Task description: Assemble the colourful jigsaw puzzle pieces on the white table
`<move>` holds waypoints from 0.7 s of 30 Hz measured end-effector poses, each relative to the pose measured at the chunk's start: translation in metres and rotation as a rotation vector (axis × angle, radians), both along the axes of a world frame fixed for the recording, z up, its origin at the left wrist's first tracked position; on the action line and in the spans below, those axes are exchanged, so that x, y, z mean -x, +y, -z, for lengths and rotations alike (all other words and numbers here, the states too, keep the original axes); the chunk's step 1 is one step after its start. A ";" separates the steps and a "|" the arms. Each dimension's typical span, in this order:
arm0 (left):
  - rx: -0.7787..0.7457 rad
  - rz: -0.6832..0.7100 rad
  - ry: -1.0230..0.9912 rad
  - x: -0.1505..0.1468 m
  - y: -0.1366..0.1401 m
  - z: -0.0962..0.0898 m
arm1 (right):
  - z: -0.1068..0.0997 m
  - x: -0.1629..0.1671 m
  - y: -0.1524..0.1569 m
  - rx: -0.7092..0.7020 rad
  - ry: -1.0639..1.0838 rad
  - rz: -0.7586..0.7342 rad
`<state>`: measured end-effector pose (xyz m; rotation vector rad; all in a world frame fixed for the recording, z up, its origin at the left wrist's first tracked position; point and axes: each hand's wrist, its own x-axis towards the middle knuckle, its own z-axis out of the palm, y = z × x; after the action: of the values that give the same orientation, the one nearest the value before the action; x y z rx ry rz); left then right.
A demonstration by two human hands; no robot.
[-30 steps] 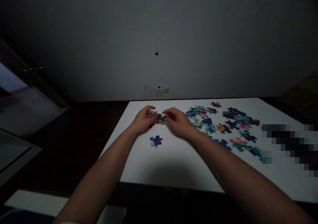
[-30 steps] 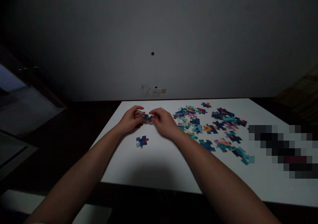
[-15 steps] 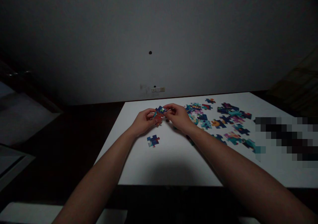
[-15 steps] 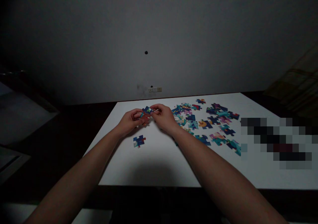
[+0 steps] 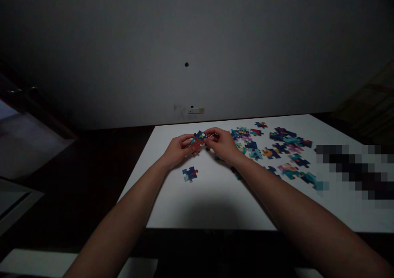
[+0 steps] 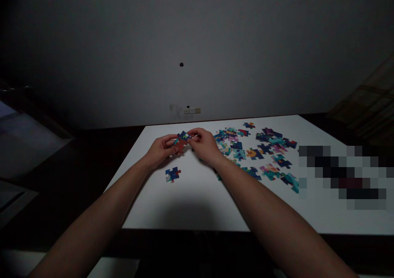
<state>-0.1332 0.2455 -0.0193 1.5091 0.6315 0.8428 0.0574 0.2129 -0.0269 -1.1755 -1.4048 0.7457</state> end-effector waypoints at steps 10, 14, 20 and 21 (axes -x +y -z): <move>-0.006 -0.006 -0.006 -0.001 0.002 0.004 | 0.005 -0.001 0.001 0.001 -0.013 0.010; -0.010 -0.050 0.013 -0.002 0.002 0.005 | 0.005 0.000 0.000 0.005 -0.033 0.011; 0.004 -0.098 0.030 -0.002 0.004 0.008 | 0.007 0.002 -0.002 -0.011 -0.033 -0.043; 0.004 -0.100 0.031 -0.002 0.004 0.009 | 0.008 0.003 -0.001 -0.015 -0.034 -0.061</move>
<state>-0.1316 0.2494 -0.0278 1.4992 0.7364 0.8954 0.0544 0.2116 -0.0344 -1.1431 -1.4773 0.7601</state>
